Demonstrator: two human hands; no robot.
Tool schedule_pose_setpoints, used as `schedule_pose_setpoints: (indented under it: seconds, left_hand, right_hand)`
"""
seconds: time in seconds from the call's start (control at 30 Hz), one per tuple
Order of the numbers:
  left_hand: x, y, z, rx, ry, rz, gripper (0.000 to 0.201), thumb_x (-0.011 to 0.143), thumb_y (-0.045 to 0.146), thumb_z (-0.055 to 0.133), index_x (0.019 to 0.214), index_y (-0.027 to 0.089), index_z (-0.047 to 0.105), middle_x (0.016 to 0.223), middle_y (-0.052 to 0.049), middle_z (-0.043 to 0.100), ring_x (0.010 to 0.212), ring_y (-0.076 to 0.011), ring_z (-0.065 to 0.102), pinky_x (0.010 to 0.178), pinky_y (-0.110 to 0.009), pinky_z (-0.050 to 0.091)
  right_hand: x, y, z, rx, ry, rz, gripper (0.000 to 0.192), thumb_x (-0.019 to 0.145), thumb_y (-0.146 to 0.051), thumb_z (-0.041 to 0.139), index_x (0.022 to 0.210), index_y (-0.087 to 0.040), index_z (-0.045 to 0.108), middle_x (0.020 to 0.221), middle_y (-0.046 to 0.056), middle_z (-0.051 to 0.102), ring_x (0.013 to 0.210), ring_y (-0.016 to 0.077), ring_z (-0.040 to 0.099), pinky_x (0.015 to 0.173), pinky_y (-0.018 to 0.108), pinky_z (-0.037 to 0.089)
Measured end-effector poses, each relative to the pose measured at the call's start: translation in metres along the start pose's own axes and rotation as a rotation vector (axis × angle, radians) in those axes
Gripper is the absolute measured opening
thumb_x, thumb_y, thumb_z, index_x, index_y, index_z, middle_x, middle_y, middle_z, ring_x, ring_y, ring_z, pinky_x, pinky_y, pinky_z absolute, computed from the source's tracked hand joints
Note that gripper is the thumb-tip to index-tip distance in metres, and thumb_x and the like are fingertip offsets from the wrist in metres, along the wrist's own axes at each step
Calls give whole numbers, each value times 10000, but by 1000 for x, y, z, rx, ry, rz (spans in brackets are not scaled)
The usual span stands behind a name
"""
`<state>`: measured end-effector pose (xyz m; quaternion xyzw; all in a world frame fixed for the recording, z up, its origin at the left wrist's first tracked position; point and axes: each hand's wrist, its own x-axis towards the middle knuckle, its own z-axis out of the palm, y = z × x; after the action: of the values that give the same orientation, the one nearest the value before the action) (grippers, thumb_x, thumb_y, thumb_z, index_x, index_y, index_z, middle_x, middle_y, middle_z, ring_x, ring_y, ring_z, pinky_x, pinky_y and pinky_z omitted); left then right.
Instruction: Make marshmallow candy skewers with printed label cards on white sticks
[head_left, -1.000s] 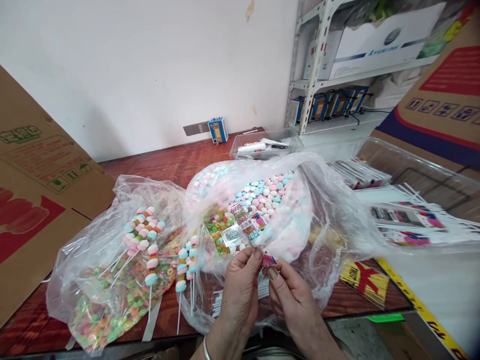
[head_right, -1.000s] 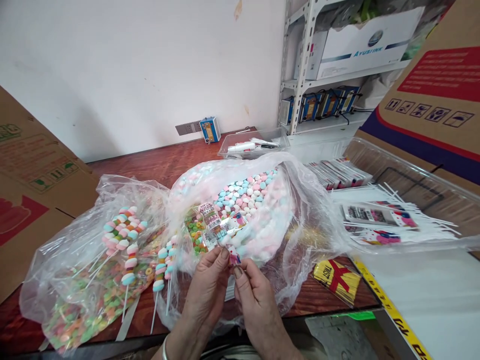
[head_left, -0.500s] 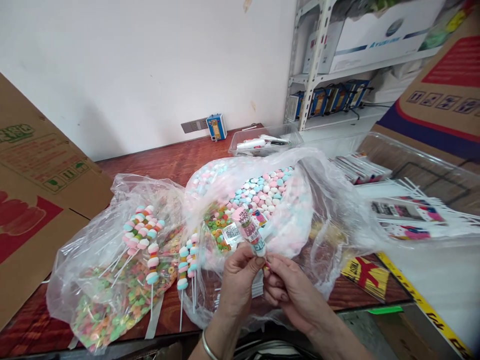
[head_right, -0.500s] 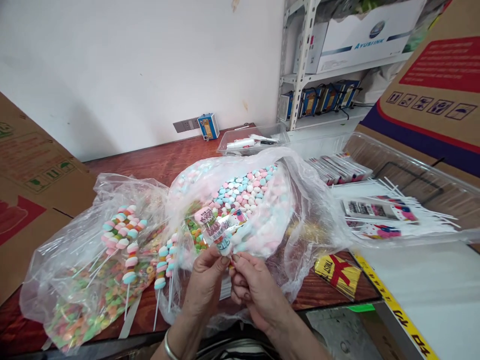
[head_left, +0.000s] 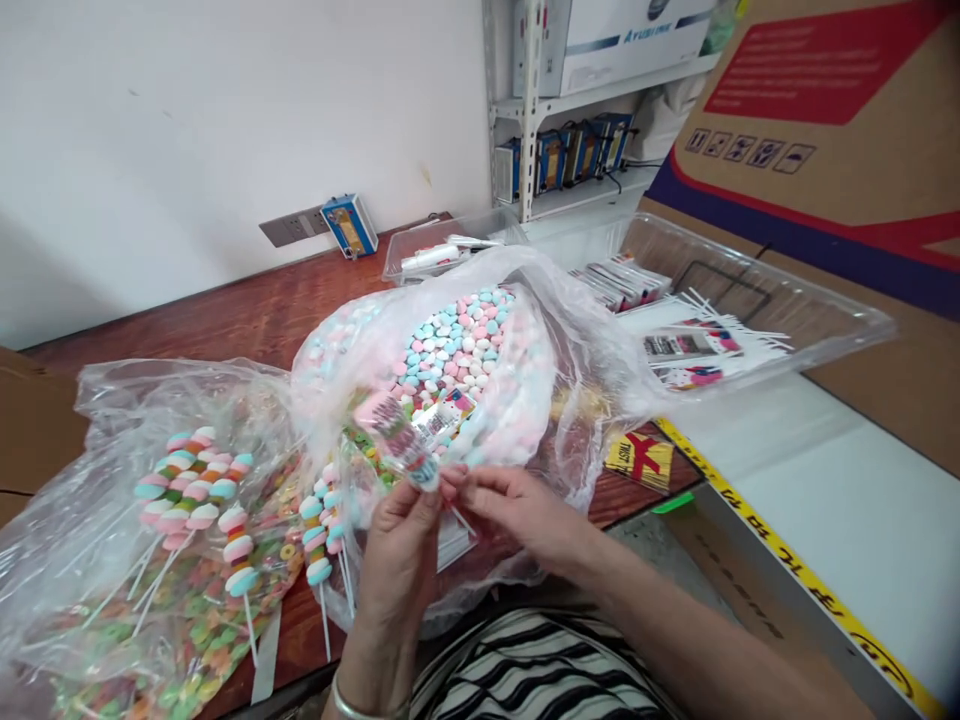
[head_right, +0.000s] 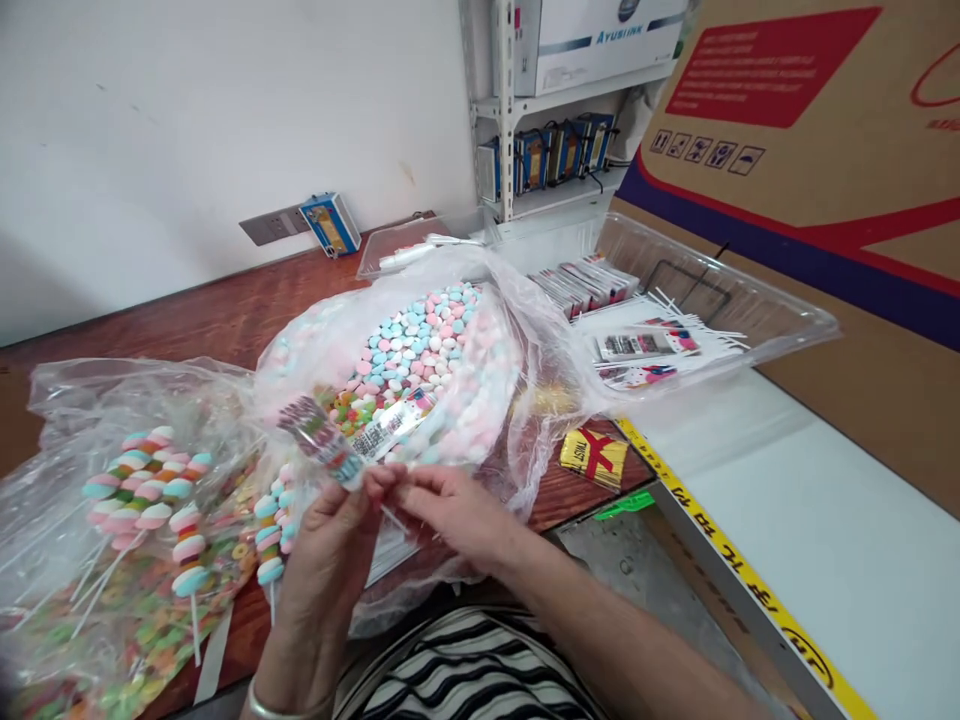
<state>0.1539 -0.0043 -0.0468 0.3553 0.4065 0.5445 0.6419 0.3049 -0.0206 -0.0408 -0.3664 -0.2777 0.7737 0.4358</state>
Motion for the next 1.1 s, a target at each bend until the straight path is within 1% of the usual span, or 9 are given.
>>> schedule_pose_setpoints:
  seconds: [0.1,0.3,0.47,0.53,0.63,0.7,0.77,0.83,1.1]
  left_hand:
    - [2,18,-9,-56,91,163,182,629,310,851,670,180,731,788,-13,727,836,-167,675,908,-334,527]
    - [-3,35,-17,-277,41,78,270,516,239,906,585,188,650,681,50,645,568,-77,592,617,-219,568]
    - [-37,-10,18,-235,-230,-325,305,551,378,882,521,195,639,671,-20,662,601,-169,644,586,-319,557]
    - [-53,-36,34,-124,-334,-499,324,598,510,825,631,210,705,734,-58,702,688,-262,697,620,-424,555]
    - [-55,-62,44,16,-492,-585,250,672,452,792,664,213,719,828,-70,738,907,-342,699,755,-534,527]
    - [-40,-66,41,39,-418,-508,205,683,368,803,639,186,718,964,-108,743,1075,-351,641,888,-507,500]
    - [-19,-62,32,-8,-224,-376,199,689,345,801,646,172,714,1085,-115,723,1210,-331,559,1011,-454,443]
    - [-1,-55,21,-75,-112,-309,210,680,355,807,657,178,696,1180,-86,694,1278,-299,502,1068,-432,399]
    - [4,-50,12,-189,-53,-324,188,726,297,787,712,146,675,1330,-112,608,1326,-297,451,1091,-463,368]
  right_hand:
    - [-29,-24,-33,-377,252,-327,181,814,-367,693,856,-192,689,813,3,648,756,133,571,664,238,465]
    - [-89,-30,-90,-611,765,-436,308,900,-459,565,736,-202,612,561,-32,527,467,100,442,441,222,333]
    - [-81,-8,-83,-1056,679,-408,284,913,-380,492,695,-216,571,595,-20,552,569,142,507,573,255,400]
    - [-73,-6,-83,-1253,748,-380,322,918,-356,443,637,-222,525,564,-16,536,550,148,495,565,263,374]
    - [-68,-7,-92,-1398,827,-343,309,919,-325,408,659,-224,543,588,4,587,561,166,533,574,273,373]
    - [-68,-8,-99,-1407,783,-353,254,926,-298,400,827,-218,621,776,35,692,704,186,621,658,278,425]
    - [-69,-6,-104,-1428,737,-356,248,934,-278,397,958,-217,636,933,50,720,834,193,653,741,285,452]
    - [-68,-1,-107,-1470,691,-334,235,930,-254,413,940,-212,643,934,55,715,852,195,654,760,291,457]
    - [-35,26,-99,-1641,674,-257,209,951,-237,449,905,-217,653,945,62,648,867,202,623,679,275,421]
